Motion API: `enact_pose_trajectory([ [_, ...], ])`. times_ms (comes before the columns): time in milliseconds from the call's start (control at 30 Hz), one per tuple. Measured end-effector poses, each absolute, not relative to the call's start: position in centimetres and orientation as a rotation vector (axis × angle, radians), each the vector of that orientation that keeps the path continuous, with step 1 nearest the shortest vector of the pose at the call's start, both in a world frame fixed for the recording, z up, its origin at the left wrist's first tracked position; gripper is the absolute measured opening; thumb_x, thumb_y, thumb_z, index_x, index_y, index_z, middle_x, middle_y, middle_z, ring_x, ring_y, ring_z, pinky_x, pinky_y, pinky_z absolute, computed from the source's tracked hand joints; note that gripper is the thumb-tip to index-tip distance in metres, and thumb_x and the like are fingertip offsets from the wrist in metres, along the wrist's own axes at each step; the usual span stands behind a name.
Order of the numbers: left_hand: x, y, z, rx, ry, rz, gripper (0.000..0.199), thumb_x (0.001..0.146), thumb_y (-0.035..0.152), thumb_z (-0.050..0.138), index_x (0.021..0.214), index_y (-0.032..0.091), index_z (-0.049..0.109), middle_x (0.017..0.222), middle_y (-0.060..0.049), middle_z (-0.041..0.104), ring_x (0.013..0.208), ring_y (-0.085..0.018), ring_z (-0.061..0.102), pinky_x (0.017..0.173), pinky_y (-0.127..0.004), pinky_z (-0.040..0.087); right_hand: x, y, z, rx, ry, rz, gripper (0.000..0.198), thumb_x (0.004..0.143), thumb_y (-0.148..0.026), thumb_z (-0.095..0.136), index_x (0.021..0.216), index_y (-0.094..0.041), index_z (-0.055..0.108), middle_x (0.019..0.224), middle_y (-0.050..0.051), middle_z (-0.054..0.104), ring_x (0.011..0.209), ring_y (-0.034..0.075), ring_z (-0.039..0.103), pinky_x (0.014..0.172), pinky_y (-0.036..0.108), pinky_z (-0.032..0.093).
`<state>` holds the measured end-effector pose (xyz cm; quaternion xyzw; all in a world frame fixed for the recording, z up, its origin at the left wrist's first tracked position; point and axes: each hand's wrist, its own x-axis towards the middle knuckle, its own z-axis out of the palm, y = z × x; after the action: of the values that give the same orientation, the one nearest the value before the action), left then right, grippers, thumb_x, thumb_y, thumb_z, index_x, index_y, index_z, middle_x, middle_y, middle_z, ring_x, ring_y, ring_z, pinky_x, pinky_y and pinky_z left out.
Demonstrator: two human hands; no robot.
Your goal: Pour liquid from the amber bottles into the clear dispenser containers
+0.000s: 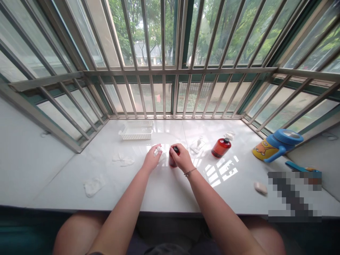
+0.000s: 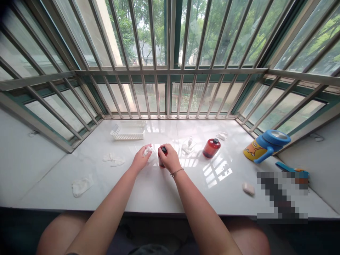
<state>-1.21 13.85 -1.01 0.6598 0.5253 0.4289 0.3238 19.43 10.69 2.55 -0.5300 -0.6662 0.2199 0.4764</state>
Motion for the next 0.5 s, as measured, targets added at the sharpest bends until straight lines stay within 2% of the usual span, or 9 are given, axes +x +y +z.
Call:
enact_pose_trajectory([
  [100,-2.7,10.3,-0.7,1.735,1.362,1.108,0.036,0.1,0.041,0.064,0.132,0.028,0.073,0.15,-0.008,0.071,0.144,-0.028,0.063,0.127,-0.047,0.045,19.9,7.7,2.3,-1.275,-1.568,0.534,0.023,0.104,-0.042,0.055,0.104,-0.025,0.07,0.107,0.007,0.076,0.1,0.024,0.072,0.094,0.04,0.059],
  [200,-4.4,6.2,-0.6,1.726,1.395,1.083,0.04,0.103,0.045,0.061,0.139,0.03,0.07,0.153,-0.007,0.069,0.146,-0.028,0.061,0.128,-0.048,0.044,21.1,3.5,1.9,-1.251,-1.528,0.512,0.02,0.105,-0.041,0.057,0.101,-0.025,0.069,0.108,0.008,0.075,0.105,0.026,0.072,0.095,0.041,0.059],
  [500,-6.4,-0.2,-1.2,1.67,1.437,1.081,0.038,0.103,0.052,0.063,0.132,0.029,0.073,0.154,-0.008,0.068,0.144,-0.029,0.063,0.127,-0.051,0.046,23.3,-4.4,0.5,-1.252,-1.464,0.356,0.011,0.106,-0.033,0.061,0.107,-0.028,0.07,0.112,0.01,0.074,0.112,0.03,0.071,0.095,0.049,0.061],
])
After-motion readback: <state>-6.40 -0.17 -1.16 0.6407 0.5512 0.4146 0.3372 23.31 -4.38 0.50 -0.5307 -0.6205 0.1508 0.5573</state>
